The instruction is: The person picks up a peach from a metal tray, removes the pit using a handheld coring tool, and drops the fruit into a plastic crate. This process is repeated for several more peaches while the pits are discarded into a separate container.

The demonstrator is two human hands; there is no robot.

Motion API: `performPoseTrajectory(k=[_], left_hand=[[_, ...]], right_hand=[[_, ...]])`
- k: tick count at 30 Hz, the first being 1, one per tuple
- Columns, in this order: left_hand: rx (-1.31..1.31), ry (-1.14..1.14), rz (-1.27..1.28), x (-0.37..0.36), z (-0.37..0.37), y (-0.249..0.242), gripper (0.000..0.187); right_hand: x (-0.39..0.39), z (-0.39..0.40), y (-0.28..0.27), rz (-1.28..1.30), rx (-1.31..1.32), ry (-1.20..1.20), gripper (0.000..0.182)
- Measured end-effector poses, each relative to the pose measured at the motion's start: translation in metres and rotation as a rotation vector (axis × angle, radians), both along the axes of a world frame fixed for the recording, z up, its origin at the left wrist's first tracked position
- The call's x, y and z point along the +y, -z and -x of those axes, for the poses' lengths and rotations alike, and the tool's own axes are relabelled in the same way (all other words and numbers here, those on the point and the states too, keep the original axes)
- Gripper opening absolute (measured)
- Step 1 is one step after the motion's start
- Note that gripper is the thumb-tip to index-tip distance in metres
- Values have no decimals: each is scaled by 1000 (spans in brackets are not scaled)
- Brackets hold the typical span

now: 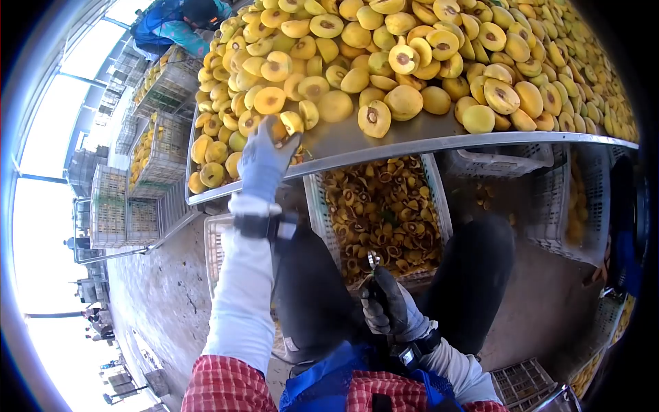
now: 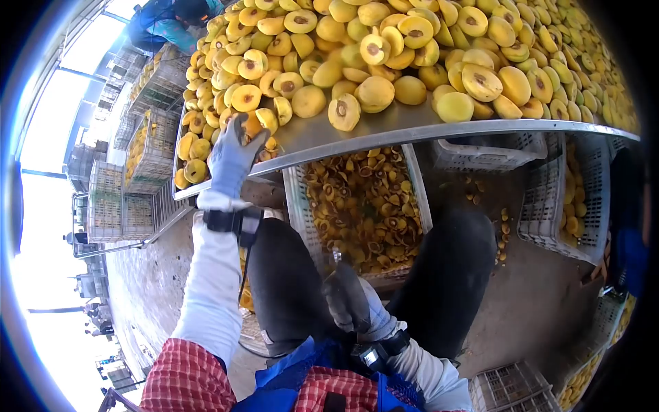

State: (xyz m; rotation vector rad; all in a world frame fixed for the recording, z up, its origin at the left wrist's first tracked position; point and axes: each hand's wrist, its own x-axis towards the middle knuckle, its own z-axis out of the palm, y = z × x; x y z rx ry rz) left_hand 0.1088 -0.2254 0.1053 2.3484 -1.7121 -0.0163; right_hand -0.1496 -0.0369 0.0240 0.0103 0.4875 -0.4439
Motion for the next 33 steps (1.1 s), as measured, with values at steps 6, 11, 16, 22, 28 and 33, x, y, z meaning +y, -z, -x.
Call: performPoseTrajectory(k=[6, 11, 16, 22, 28, 33], left_hand=[[-136, 391, -249, -78, -52, 42, 74], [586, 288, -41, 0, 25, 13, 52], [897, 267, -504, 96, 98, 8, 40], [1555, 209, 152, 150, 131, 41, 40], [1657, -127, 221, 167, 123, 40, 40], [1145, 195, 339, 180, 129, 34, 37]], right_hand=[[-12, 7, 2, -9, 128, 92, 48], [-28, 7, -9, 287, 336, 313, 31], [-46, -1, -19, 745, 770, 492, 25], [-35, 0, -36, 174, 270, 410, 27], [-14, -1, -38, 963, 751, 443, 20], [-4, 1, -40, 1233, 999, 138, 20]])
